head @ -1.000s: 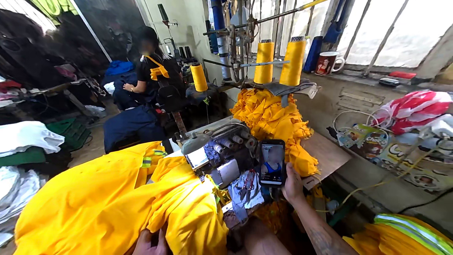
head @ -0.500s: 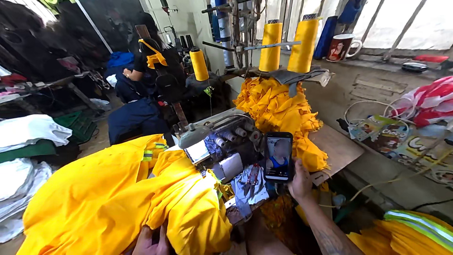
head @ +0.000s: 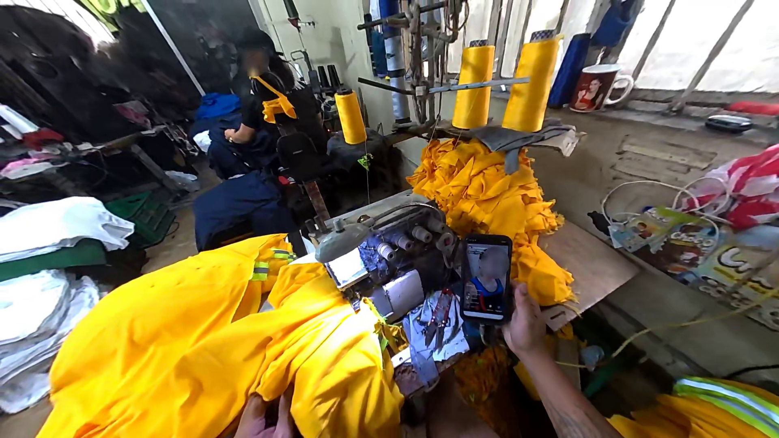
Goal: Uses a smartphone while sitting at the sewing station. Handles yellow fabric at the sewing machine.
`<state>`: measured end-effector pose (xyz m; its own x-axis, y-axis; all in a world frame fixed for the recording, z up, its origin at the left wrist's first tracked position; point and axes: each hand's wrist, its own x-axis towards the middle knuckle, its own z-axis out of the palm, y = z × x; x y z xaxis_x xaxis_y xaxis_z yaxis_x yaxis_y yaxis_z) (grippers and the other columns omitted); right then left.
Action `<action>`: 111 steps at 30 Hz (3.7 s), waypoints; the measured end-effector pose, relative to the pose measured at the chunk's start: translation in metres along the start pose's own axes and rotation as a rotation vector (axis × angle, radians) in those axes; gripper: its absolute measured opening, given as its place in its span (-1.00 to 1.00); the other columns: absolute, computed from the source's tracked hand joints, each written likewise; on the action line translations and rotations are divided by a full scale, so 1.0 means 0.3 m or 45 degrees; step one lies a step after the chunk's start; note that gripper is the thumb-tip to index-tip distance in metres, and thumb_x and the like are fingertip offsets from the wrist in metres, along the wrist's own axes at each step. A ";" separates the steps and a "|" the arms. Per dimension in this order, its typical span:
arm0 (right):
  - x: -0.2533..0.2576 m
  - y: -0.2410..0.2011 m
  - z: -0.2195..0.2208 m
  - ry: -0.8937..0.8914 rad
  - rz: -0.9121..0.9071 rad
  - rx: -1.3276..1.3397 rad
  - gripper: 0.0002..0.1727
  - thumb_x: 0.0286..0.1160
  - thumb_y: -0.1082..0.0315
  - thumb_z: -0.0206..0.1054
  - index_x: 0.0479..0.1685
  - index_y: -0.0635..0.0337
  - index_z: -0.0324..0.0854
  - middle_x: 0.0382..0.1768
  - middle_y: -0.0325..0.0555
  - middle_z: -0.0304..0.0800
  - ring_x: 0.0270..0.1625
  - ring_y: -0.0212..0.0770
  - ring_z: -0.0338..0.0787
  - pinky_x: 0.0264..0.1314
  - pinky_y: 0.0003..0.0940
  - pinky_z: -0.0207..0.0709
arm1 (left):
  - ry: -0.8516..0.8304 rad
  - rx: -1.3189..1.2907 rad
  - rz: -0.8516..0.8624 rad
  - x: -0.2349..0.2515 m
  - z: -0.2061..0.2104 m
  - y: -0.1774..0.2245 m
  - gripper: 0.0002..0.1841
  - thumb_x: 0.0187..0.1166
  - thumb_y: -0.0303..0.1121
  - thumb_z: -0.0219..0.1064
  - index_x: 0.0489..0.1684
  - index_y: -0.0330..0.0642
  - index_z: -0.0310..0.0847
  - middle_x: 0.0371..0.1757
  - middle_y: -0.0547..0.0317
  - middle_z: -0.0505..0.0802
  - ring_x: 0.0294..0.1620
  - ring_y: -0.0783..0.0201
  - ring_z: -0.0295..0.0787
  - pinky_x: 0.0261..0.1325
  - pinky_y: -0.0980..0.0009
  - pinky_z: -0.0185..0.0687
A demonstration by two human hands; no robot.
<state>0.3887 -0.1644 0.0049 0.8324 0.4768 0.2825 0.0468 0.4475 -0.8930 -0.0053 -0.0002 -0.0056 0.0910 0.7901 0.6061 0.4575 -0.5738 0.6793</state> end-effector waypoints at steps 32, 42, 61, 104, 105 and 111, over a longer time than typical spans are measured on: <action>-0.003 0.003 0.000 0.000 0.005 -0.001 -0.33 0.82 -0.19 -0.17 0.20 0.16 0.69 0.03 -0.09 0.86 0.17 -0.22 0.83 0.31 -0.14 0.71 | 0.012 0.049 -0.003 -0.001 -0.006 0.009 -0.75 0.55 -0.45 0.35 -0.08 -0.57 0.72 -0.11 -0.23 0.88 0.03 0.34 0.85 0.26 0.44 0.68; -0.002 0.006 -0.002 0.022 0.011 0.002 -0.30 0.77 -0.26 -0.10 0.22 0.17 0.68 0.04 -0.10 0.86 0.17 -0.21 0.83 0.31 -0.11 0.71 | 0.013 0.057 0.007 -0.001 -0.006 0.019 -0.76 0.55 -0.45 0.35 -0.10 -0.56 0.73 -0.13 -0.20 0.88 0.02 0.33 0.85 0.26 0.44 0.70; -0.005 -0.003 0.001 -0.018 0.001 0.002 -0.29 0.72 -0.33 -0.04 0.19 0.12 0.71 0.01 -0.12 0.88 0.14 -0.22 0.85 0.29 -0.13 0.73 | 0.025 0.044 -0.005 0.000 -0.002 0.015 -0.76 0.55 -0.42 0.37 -0.12 -0.54 0.73 -0.17 -0.12 0.88 -0.03 0.43 0.84 0.20 0.50 0.71; -0.007 0.005 -0.006 -0.081 -0.065 -0.049 -0.29 0.54 -0.40 0.22 0.21 0.06 0.76 0.09 -0.10 0.87 0.20 -0.17 0.84 0.32 -0.10 0.73 | 0.010 0.080 0.011 -0.003 -0.010 0.015 -0.77 0.54 -0.46 0.38 -0.14 -0.56 0.73 -0.13 -0.24 0.88 0.03 0.27 0.86 0.26 0.40 0.69; -0.007 0.007 -0.006 -0.077 -0.063 -0.046 -0.29 0.53 -0.39 0.23 0.20 0.06 0.76 0.08 -0.09 0.88 0.19 -0.16 0.85 0.31 -0.10 0.74 | 0.009 0.076 0.009 -0.002 -0.009 0.016 -0.77 0.54 -0.45 0.38 -0.14 -0.56 0.73 -0.13 -0.23 0.88 0.03 0.27 0.86 0.26 0.40 0.69; -0.008 0.006 -0.009 -0.091 -0.033 -0.034 -0.25 0.46 -0.39 0.31 0.28 0.10 0.72 0.10 -0.07 0.88 0.19 -0.17 0.85 0.31 -0.13 0.74 | 0.013 0.085 -0.006 -0.004 -0.007 0.017 -0.76 0.54 -0.47 0.38 -0.11 -0.59 0.72 -0.12 -0.25 0.88 0.04 0.28 0.86 0.28 0.40 0.69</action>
<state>0.3884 -0.1668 0.0018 0.7894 0.5181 0.3293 0.0834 0.4410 -0.8937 -0.0049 -0.0044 -0.0020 0.0799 0.7904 0.6073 0.5156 -0.5542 0.6535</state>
